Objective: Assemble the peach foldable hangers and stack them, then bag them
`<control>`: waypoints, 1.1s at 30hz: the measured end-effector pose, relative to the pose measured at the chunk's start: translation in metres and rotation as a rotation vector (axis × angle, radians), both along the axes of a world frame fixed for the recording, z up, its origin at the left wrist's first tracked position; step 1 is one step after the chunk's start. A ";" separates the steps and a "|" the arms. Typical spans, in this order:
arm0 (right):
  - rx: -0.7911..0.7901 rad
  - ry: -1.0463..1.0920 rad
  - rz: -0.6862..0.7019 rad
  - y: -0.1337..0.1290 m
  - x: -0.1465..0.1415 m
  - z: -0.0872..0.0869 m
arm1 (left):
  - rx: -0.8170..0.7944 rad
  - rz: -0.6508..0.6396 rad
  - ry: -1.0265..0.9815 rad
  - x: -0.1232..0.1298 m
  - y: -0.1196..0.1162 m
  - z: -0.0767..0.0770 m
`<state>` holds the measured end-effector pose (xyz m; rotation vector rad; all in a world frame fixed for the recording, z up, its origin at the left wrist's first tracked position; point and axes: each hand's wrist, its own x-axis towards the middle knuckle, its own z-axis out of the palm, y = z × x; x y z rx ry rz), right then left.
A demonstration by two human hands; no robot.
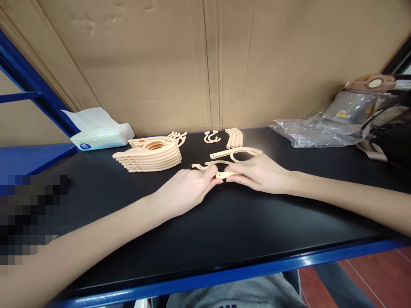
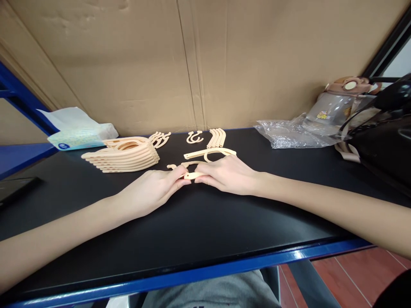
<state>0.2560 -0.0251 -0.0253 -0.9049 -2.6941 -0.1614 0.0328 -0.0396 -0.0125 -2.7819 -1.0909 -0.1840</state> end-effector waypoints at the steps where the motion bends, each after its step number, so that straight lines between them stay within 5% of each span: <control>1: 0.002 0.004 0.009 0.000 0.000 -0.001 | 0.019 -0.001 0.025 0.000 0.000 0.000; 14: 0.023 0.026 0.066 0.001 0.001 -0.001 | 0.221 -0.075 0.117 0.002 -0.004 0.001; 23: 0.260 -0.058 0.030 -0.001 0.002 -0.001 | -0.160 -0.014 -0.197 0.002 -0.003 0.007; 33: 0.351 0.003 0.057 0.002 0.004 -0.002 | -0.337 -0.077 -0.133 -0.006 0.007 0.012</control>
